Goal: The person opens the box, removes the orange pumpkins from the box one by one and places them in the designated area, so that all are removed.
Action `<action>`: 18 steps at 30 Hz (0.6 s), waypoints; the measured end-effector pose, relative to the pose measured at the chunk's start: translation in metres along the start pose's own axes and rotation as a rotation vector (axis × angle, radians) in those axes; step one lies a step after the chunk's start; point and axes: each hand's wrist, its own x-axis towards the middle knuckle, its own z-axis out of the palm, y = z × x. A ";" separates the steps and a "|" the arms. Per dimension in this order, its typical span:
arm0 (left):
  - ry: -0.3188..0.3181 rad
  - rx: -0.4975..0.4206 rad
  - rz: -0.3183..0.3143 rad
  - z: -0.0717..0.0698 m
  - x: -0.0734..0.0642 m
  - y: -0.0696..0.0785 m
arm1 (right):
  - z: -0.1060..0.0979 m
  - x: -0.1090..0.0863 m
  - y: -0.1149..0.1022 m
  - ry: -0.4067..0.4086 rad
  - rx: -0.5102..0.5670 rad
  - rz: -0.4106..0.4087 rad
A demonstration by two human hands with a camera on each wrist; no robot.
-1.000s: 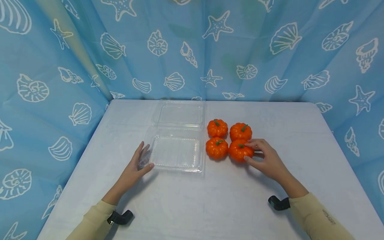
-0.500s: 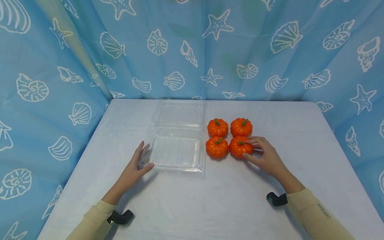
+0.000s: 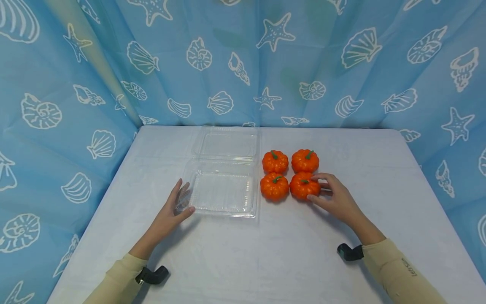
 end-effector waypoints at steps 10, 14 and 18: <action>-0.010 0.032 -0.012 0.000 0.000 0.004 | -0.004 -0.003 0.000 -0.006 -0.015 0.051; -0.016 0.046 -0.011 0.000 -0.001 0.004 | -0.005 -0.003 0.002 -0.011 -0.019 0.059; -0.014 0.028 0.000 -0.001 -0.002 0.005 | -0.007 -0.003 0.003 -0.023 -0.024 0.081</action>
